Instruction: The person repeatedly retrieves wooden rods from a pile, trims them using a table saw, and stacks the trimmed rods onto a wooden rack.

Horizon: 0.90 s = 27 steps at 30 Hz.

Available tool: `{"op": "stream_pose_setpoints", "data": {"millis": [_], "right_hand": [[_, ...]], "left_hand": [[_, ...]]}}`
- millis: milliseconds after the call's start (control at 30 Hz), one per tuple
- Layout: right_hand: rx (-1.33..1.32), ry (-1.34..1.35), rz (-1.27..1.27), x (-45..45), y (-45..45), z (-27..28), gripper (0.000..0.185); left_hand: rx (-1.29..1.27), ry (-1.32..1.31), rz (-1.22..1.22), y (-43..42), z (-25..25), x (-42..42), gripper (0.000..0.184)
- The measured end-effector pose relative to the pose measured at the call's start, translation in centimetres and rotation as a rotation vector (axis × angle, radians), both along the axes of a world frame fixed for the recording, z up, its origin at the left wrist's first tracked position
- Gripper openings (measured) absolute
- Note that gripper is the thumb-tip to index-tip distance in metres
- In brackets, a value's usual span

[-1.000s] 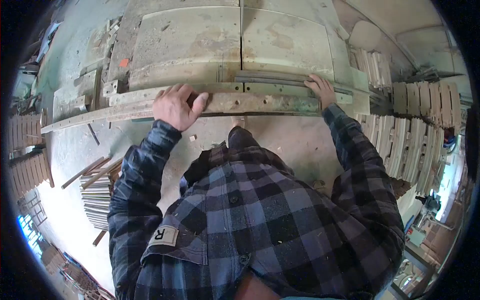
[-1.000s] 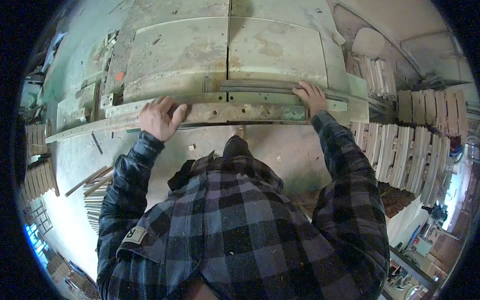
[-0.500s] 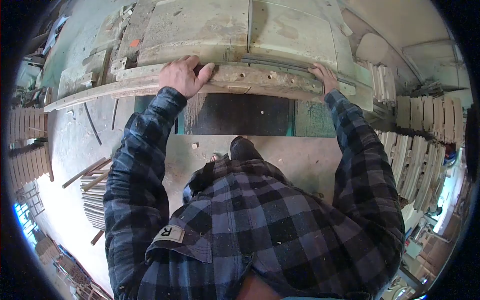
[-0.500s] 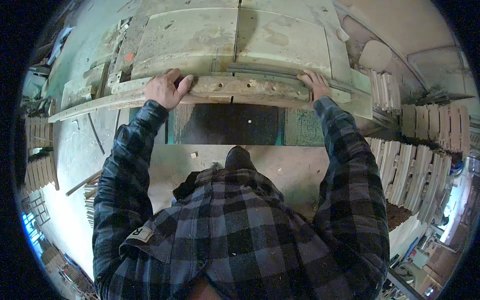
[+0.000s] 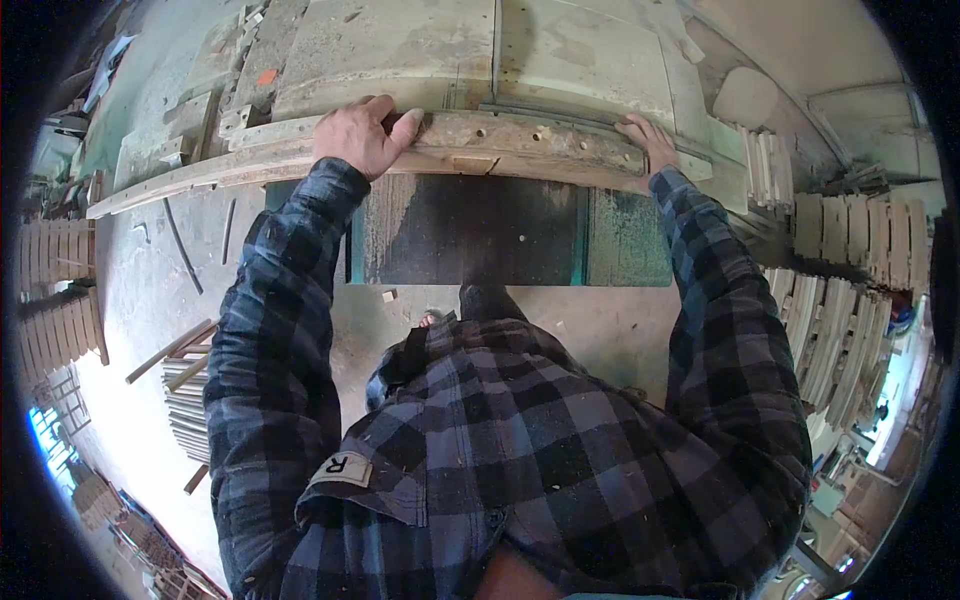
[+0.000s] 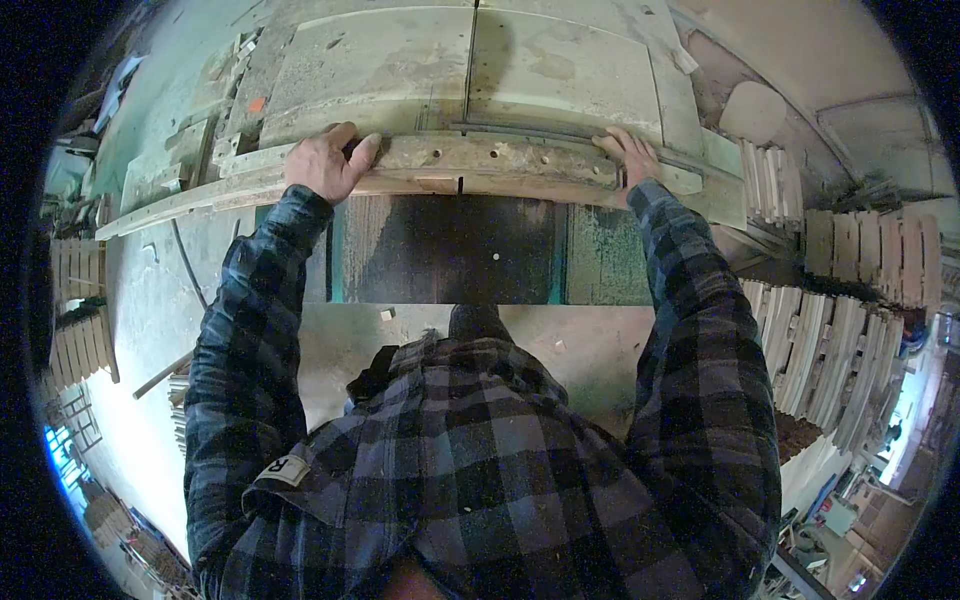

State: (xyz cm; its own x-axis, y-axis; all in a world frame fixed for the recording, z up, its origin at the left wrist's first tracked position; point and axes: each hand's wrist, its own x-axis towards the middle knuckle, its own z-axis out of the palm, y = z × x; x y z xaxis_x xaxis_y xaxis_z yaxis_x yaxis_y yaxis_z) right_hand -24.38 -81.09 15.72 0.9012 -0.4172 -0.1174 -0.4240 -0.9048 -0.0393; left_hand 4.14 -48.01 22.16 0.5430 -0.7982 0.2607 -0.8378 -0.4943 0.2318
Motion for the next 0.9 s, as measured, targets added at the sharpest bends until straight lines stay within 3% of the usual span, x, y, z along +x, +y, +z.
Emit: {"op": "stream_pose_setpoints", "data": {"millis": [500,600,833,900], "right_hand": [[-0.002,-0.074,0.005,-0.7,-2.0,-2.4,0.087],[0.029,-0.072,-0.056,-0.3,0.7,0.6,0.090],[0.004,-0.069,0.039,0.2,-0.7,1.4,0.089],[-0.038,-0.117,0.062,0.5,-0.9,1.4,0.065]], "left_hand": [[0.069,0.112,0.048,-0.1,0.2,-0.1,0.049],[0.068,0.148,0.033,0.3,0.5,-0.1,0.048],[-0.002,0.109,-0.056,-0.4,0.7,1.4,0.050],[0.031,0.167,-0.069,-0.7,1.2,1.6,0.047]]}}
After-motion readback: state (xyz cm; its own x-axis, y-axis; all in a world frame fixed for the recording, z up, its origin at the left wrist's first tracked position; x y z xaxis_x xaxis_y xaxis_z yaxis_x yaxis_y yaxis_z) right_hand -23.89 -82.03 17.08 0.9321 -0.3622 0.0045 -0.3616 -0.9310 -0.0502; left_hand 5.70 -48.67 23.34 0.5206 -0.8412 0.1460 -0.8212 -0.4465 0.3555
